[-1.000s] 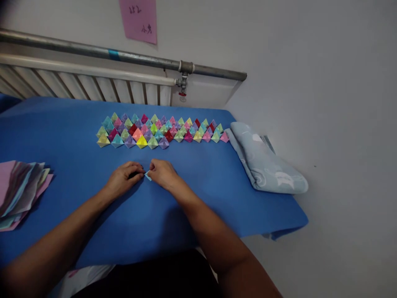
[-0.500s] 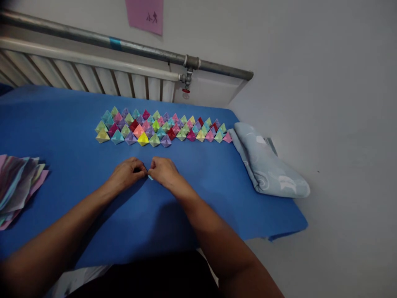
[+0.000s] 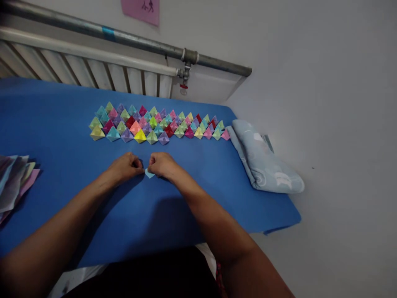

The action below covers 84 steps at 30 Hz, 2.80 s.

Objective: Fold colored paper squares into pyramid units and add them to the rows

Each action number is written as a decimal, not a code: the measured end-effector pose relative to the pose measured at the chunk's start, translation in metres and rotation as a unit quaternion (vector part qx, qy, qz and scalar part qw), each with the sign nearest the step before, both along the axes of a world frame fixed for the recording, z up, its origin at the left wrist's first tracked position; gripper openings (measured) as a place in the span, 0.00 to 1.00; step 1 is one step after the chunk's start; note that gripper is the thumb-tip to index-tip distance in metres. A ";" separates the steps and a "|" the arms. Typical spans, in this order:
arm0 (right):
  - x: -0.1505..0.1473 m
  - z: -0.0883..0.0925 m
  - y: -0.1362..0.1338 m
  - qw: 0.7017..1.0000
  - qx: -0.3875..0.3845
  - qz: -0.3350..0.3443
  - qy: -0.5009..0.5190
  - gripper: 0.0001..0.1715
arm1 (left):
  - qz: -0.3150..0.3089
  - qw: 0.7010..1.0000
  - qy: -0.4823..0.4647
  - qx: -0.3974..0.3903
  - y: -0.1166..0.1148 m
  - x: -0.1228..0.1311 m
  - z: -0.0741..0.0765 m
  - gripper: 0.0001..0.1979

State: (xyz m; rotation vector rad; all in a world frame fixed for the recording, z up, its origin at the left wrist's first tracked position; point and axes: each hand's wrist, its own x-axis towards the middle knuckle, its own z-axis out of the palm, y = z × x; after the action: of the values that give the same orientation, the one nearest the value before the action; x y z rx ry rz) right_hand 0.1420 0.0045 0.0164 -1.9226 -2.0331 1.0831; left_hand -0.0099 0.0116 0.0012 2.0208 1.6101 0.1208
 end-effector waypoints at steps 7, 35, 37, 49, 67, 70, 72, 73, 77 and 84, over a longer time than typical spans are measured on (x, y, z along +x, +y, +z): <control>0.001 -0.005 0.000 1.000 -0.004 -0.008 0.028 0.07 | -0.001 1.000 -0.003 -0.023 0.002 -0.002 0.000 0.05; 0.037 -0.028 -0.016 0.911 0.034 -0.169 0.374 0.07 | -0.050 0.991 -0.113 -0.042 0.009 0.015 0.006 0.12; 0.037 -0.029 -0.015 0.901 0.024 -0.173 0.396 0.07 | -0.043 0.988 -0.142 -0.049 0.007 0.012 0.002 0.11; 0.023 -0.023 -0.026 0.875 0.043 -0.139 0.461 0.14 | 0.173 0.833 -0.510 -0.127 0.000 0.008 0.009 0.20; 0.023 -0.036 -0.025 0.924 0.235 -0.085 0.290 0.06 | 0.063 0.893 -0.442 -0.050 -0.004 0.003 0.013 0.08; 0.025 -0.039 -0.024 0.921 0.286 -0.060 0.256 0.03 | 0.016 0.919 -0.394 0.008 -0.002 0.001 0.003 0.07; 0.027 -0.040 -0.023 0.918 0.340 -0.026 0.201 0.05 | -0.026 0.934 -0.345 0.082 -0.001 0.002 -0.005 0.06; 0.029 -0.040 -0.022 0.914 0.369 0.001 0.166 0.06 | -0.048 0.937 -0.320 0.129 -0.001 0.003 -0.008 0.04; 0.037 -0.043 -0.021 0.889 0.443 0.113 0.036 0.09 | -0.133 0.921 -0.205 0.303 -0.003 0.004 -0.023 0.05; 0.041 -0.042 -0.033 0.881 0.408 0.218 -0.096 0.06 | -0.183 0.915 -0.071 0.353 -0.025 0.001 -0.036 0.08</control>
State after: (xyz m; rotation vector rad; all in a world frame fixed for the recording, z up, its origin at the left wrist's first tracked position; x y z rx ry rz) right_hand 0.1827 -0.0283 -0.0257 -1.1923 -2.5135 -0.0126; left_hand -0.0091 -0.0133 -0.0349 2.7341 1.1506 0.7849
